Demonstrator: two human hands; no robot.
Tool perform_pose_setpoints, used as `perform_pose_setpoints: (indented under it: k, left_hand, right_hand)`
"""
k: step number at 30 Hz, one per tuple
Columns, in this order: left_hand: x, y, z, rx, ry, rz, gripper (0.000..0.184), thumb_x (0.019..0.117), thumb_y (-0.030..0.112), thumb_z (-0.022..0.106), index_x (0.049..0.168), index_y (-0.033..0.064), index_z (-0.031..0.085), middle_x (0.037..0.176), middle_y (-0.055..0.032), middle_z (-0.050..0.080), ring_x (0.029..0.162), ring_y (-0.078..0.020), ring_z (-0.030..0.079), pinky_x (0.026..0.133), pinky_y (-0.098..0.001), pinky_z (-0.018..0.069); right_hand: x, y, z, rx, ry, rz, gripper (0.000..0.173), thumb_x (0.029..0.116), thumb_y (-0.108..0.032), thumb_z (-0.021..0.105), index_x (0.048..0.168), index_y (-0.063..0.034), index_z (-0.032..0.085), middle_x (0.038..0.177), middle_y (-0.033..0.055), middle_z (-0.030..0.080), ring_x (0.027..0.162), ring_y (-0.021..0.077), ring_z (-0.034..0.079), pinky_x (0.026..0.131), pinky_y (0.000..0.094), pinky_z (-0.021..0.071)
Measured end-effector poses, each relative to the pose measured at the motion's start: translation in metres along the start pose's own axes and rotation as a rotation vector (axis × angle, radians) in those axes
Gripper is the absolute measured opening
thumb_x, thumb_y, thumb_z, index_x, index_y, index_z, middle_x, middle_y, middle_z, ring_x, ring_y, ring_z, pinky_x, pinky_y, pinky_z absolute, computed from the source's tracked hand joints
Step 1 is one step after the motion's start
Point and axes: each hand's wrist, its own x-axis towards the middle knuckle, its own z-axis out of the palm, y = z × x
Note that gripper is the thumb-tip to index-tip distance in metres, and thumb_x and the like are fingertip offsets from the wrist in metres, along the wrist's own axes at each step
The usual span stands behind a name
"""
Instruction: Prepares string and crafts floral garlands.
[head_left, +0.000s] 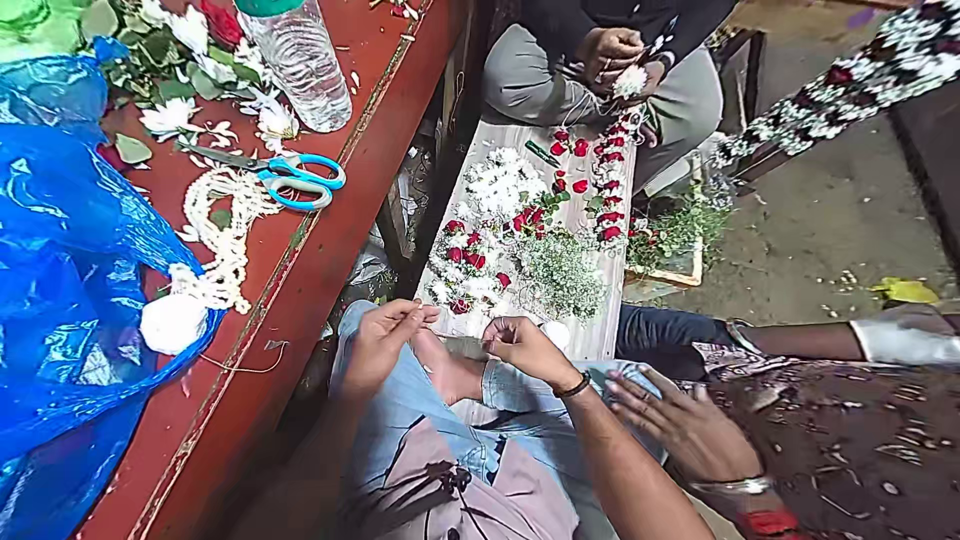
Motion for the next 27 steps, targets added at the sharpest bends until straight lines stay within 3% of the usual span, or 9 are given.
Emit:
perform_pose_setpoints:
  k: [4,7,9,12,15,19,22,25,27]
  left_hand:
    - [0.007,-0.007,0.028,-0.036,-0.28,-0.005,0.026,0.1021,0.008,0.048,0.098,-0.0049,0.07,0.125,-0.0188,0.07,0.124,-0.028,0.064,0.109,-0.0443,0.0502]
    - [0.006,-0.004,0.035,0.163,-0.364,0.089,0.028,0.1005,0.025,0.057,0.091,0.0052,0.075,0.132,-0.0101,0.066,0.125,-0.0194,0.06,0.11,-0.0448,0.0458]
    - [0.003,0.0,0.036,0.348,-0.392,0.149,0.03,0.1007,0.034,0.058,0.089,0.0127,0.076,0.132,-0.0037,0.063,0.128,-0.0153,0.055,0.118,-0.0537,0.0313]
    - [-0.006,-0.003,0.036,0.545,-0.427,0.182,0.03,0.1015,0.037,0.057,0.091,0.0175,0.077,0.135,-0.0053,0.058,0.133,-0.0171,0.05,0.123,-0.0574,0.0199]
    - [-0.015,-0.009,0.036,0.615,-0.408,0.21,0.029,0.1011,0.036,0.057,0.09,0.0169,0.077,0.141,-0.0085,0.056,0.136,-0.0212,0.048,0.122,-0.05,0.0292]
    - [-0.024,-0.017,0.032,0.612,-0.357,0.231,0.026,0.0984,0.037,0.061,0.089,0.0194,0.078,0.144,-0.012,0.056,0.148,-0.0305,0.036,0.124,-0.0574,0.0201]
    - [-0.02,-0.026,0.026,0.389,-0.272,0.161,0.026,0.0966,0.03,0.064,0.091,0.008,0.076,0.142,-0.0144,0.058,0.14,-0.0263,0.048,0.117,-0.0463,0.0406]
    - [-0.005,-0.042,0.025,0.096,-0.206,0.068,0.032,0.1032,0.02,0.047,0.115,-0.001,0.067,0.129,-0.0148,0.066,0.13,-0.0267,0.057,0.115,-0.0476,0.0424]
    - [0.005,-0.045,0.028,0.006,-0.216,-0.022,0.037,0.1033,0.019,0.039,0.118,0.0023,0.068,0.117,-0.0104,0.07,0.118,-0.0227,0.061,0.111,-0.0472,0.042]
  right_hand:
    - [0.015,-0.039,-0.004,0.042,-0.163,0.008,0.01,0.0914,-0.019,0.07,0.087,-0.0099,0.071,0.061,-0.0079,0.054,0.054,0.0025,0.046,0.053,0.0244,0.0394]
    - [0.018,-0.041,-0.001,0.274,-0.175,0.147,0.015,0.0945,-0.014,0.065,0.08,-0.0105,0.068,0.057,-0.0086,0.05,0.047,0.0004,0.039,0.045,0.0201,0.0309]
    - [0.018,-0.037,0.003,0.484,-0.168,0.277,0.02,0.0985,-0.014,0.058,0.08,-0.0102,0.064,0.057,-0.0064,0.048,0.045,0.0017,0.038,0.042,0.0194,0.0298]
    - [0.015,-0.038,0.009,0.723,-0.095,0.438,0.028,0.1038,-0.02,0.044,0.086,-0.0102,0.063,0.06,-0.0044,0.05,0.045,0.0034,0.041,0.041,0.0192,0.0325]
    - [0.013,-0.038,0.012,0.782,-0.095,0.453,0.027,0.1039,-0.024,0.043,0.09,-0.0111,0.062,0.062,-0.0049,0.049,0.045,0.0031,0.04,0.041,0.0185,0.0314]
    - [0.009,-0.041,0.009,0.707,-0.088,0.277,0.014,0.0967,-0.014,0.063,0.087,-0.0065,0.07,0.056,-0.0067,0.045,0.044,0.0025,0.038,0.041,0.0194,0.0312]
    - [0.008,-0.046,0.004,0.635,-0.118,0.203,0.015,0.0967,-0.014,0.065,0.084,-0.0084,0.069,0.056,-0.0076,0.044,0.044,0.0016,0.036,0.042,0.0194,0.0294]
    - [0.009,-0.05,0.002,0.566,-0.15,0.155,0.015,0.0972,-0.015,0.065,0.084,-0.0087,0.069,0.055,-0.0075,0.045,0.044,0.0008,0.035,0.042,0.0189,0.0282]
    - [0.009,-0.052,0.002,0.531,-0.159,0.138,0.016,0.0969,-0.016,0.066,0.083,-0.0087,0.068,0.055,-0.0074,0.046,0.043,0.0005,0.035,0.041,0.0188,0.0278]
